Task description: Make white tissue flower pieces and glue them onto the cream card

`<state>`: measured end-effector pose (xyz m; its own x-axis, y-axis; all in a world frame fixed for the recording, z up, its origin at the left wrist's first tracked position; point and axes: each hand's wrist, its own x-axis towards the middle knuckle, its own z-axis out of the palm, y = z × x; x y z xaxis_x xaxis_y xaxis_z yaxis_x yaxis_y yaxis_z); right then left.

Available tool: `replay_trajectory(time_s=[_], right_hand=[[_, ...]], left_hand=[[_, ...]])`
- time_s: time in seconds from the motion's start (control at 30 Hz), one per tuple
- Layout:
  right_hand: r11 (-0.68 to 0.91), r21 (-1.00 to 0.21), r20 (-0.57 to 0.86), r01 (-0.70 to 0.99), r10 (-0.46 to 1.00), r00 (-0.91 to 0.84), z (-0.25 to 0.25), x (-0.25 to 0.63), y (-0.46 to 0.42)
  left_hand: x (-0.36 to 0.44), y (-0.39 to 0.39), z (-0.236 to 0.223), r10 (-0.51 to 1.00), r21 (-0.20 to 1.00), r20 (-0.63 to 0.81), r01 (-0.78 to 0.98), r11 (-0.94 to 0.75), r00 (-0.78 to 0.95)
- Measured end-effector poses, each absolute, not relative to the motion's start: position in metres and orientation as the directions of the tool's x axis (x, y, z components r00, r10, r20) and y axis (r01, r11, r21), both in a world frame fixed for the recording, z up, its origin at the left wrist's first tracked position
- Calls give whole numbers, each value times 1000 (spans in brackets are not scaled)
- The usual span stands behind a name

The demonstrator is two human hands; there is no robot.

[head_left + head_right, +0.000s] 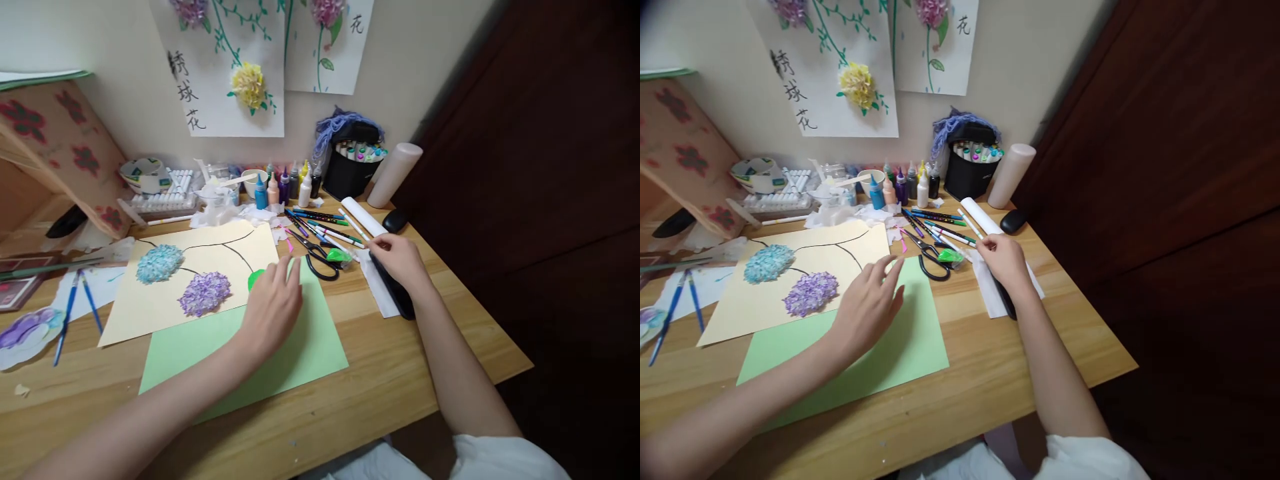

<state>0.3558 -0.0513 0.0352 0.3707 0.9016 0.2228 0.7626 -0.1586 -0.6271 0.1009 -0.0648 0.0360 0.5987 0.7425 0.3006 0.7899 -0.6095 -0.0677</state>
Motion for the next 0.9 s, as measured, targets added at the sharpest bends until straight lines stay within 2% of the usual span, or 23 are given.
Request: replay_trajectory(time_s=[0.1, 0.17, 0.27, 0.43, 0.63, 0.73, 0.9], right_hand=[[-186, -670, 31, 719, 960, 278, 25, 371, -48], [-153, -715, 4, 683, 975, 222, 18, 372, -47], [-120, -756, 13, 644, 980, 198, 12, 371, -46], [-100, -838, 14, 537, 979, 204, 16, 370, -46], [23, -874, 140, 485, 969, 205, 27, 362, -48], [34, -876, 167, 482, 958, 235, 28, 360, -48], [81, -842, 175, 533, 976, 128, 26, 357, -48]], left_hand=[[154, -38, 30, 622, -31, 287, 656, -754, 729], [183, -22, 18, 617, -3, 268, 642, -767, 739], [203, -7, 1, 650, 61, 251, 658, -750, 717], [200, -4, -9, 677, 180, 325, 659, -730, 661], [199, -6, -12, 726, 398, 345, 608, -687, 595], [200, -6, -13, 705, 409, 376, 575, -708, 601], [199, -6, -14, 669, 343, 424, 575, -743, 611]])
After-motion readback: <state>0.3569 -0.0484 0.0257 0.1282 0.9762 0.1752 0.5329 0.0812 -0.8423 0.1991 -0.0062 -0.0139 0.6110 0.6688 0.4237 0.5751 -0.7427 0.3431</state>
